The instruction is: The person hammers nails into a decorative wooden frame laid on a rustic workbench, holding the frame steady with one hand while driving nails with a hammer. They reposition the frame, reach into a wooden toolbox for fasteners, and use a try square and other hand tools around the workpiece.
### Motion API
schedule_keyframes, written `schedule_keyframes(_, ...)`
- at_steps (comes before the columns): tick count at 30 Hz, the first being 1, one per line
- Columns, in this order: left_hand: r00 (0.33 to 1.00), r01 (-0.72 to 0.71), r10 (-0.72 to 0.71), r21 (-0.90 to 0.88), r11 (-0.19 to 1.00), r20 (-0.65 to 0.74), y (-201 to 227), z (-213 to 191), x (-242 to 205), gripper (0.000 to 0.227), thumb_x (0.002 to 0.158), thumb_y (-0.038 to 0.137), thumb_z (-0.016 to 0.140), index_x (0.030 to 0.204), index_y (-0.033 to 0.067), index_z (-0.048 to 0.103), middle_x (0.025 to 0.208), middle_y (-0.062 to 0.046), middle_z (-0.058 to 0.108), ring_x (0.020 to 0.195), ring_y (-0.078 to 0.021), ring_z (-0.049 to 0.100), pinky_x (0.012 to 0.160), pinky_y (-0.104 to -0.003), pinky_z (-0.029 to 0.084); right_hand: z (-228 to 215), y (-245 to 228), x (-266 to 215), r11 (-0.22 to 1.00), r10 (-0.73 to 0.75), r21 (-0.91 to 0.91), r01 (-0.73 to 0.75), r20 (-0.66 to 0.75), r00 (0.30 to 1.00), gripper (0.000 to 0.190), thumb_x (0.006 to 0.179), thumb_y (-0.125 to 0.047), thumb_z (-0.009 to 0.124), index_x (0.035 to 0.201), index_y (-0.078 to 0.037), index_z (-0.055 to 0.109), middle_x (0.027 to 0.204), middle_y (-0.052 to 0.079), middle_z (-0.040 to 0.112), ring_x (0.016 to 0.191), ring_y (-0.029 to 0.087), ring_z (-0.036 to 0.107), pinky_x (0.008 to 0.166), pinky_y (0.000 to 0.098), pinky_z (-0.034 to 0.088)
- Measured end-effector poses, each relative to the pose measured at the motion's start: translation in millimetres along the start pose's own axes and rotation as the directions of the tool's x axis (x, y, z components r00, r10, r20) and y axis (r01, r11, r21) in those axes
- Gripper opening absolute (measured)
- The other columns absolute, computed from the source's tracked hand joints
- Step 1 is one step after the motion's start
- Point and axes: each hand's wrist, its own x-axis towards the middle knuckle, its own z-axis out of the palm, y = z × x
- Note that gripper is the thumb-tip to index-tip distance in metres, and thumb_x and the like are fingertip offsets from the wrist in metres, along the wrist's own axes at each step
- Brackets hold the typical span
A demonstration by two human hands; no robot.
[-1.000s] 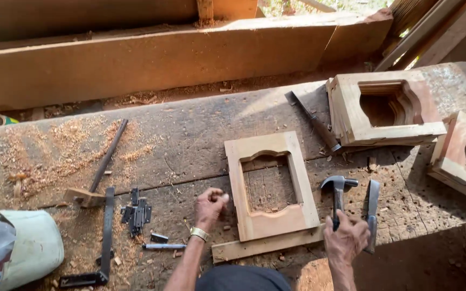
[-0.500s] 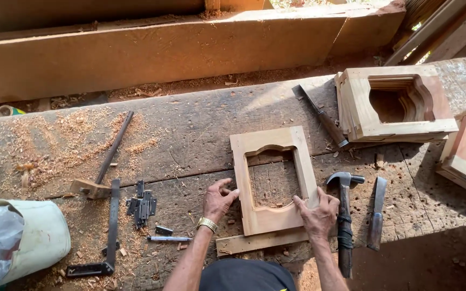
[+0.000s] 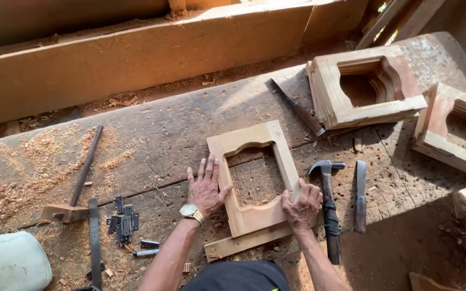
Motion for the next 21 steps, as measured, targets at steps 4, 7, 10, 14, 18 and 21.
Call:
schedule_keyframes(4, 0.987, 0.158, -0.155, -0.066, 0.985, 0.050, 19, 9, -1, 0.082, 0.101, 0.063, 0.028, 0.160, 0.0068, 0.016, 0.169, -0.018, 0.009, 0.152, -0.0373, 0.015, 0.116, -0.067, 0.010, -7, -9, 7, 1.000, 0.007, 0.017, -0.007, 0.013, 1.000, 0.060, 0.066, -0.040, 0.075, 0.122, -0.022, 0.068, 0.106, 0.003, 0.050, 0.101, 0.029, 0.059, 0.082, 0.0488, 0.057)
schedule_keyframes(7, 0.985, 0.170, -0.173, 0.092, 0.981, 0.024, 22, 22, -9, 0.082, 0.099, 0.062, 0.040, 0.159, 0.0080, 0.021, 0.168, -0.016, 0.016, 0.150, -0.0402, 0.022, 0.112, -0.072, 0.023, -15, -10, 4, 0.999, -0.005, 0.036, 0.005, 0.009, 1.000, 0.058, 0.067, -0.040, 0.075, 0.121, -0.020, 0.069, 0.105, 0.004, 0.050, 0.099, 0.030, 0.059, 0.081, 0.0506, 0.058)
schedule_keyframes(10, 0.977, 0.191, -0.200, 0.122, 0.974, 0.069, 26, 17, -8, 0.083, 0.099, 0.063, 0.038, 0.160, 0.0100, 0.018, 0.168, -0.014, 0.016, 0.148, -0.0412, 0.025, 0.112, -0.071, 0.023, -2, -1, 1, 1.000, -0.019, -0.012, 0.018, -0.011, 1.000, 0.061, 0.064, -0.043, 0.074, 0.121, -0.023, 0.068, 0.105, 0.003, 0.051, 0.100, 0.029, 0.059, 0.084, 0.0499, 0.057)
schedule_keyframes(14, 0.943, 0.289, -0.293, 0.050, 0.956, 0.157, 38, 19, -14, 0.082, 0.101, 0.062, 0.033, 0.162, 0.0126, 0.010, 0.166, -0.014, 0.021, 0.147, -0.0400, 0.030, 0.111, -0.070, 0.026, -8, -2, 1, 1.000, -0.005, 0.012, 0.005, -0.007, 1.000, 0.059, 0.066, -0.040, 0.076, 0.121, -0.021, 0.069, 0.104, 0.004, 0.051, 0.098, 0.029, 0.059, 0.078, 0.0482, 0.057)
schedule_keyframes(18, 0.952, 0.304, -0.306, 0.117, 0.945, -0.002, 41, 10, -9, 0.080, 0.096, 0.065, 0.047, 0.155, 0.0139, 0.032, 0.160, -0.017, 0.033, 0.142, -0.0426, 0.036, 0.109, -0.072, 0.030, -11, -5, 3, 0.999, -0.042, 0.011, 0.042, -0.031, 0.999, 0.059, 0.066, -0.039, 0.076, 0.121, -0.019, 0.069, 0.103, 0.005, 0.051, 0.096, 0.029, 0.059, 0.078, 0.0463, 0.057)
schedule_keyframes(21, 0.957, 0.278, -0.274, -0.027, 0.960, 0.095, 35, 2, -6, 0.084, 0.091, 0.069, 0.050, 0.152, 0.0114, 0.037, 0.160, -0.019, 0.032, 0.144, -0.0448, 0.035, 0.108, -0.074, 0.029, 3, 8, 2, 0.990, -0.142, -0.002, 0.142, -0.046, 0.989, 0.053, 0.073, -0.038, 0.077, 0.120, -0.016, 0.070, 0.103, 0.007, 0.053, 0.095, 0.031, 0.060, 0.080, 0.0452, 0.057)
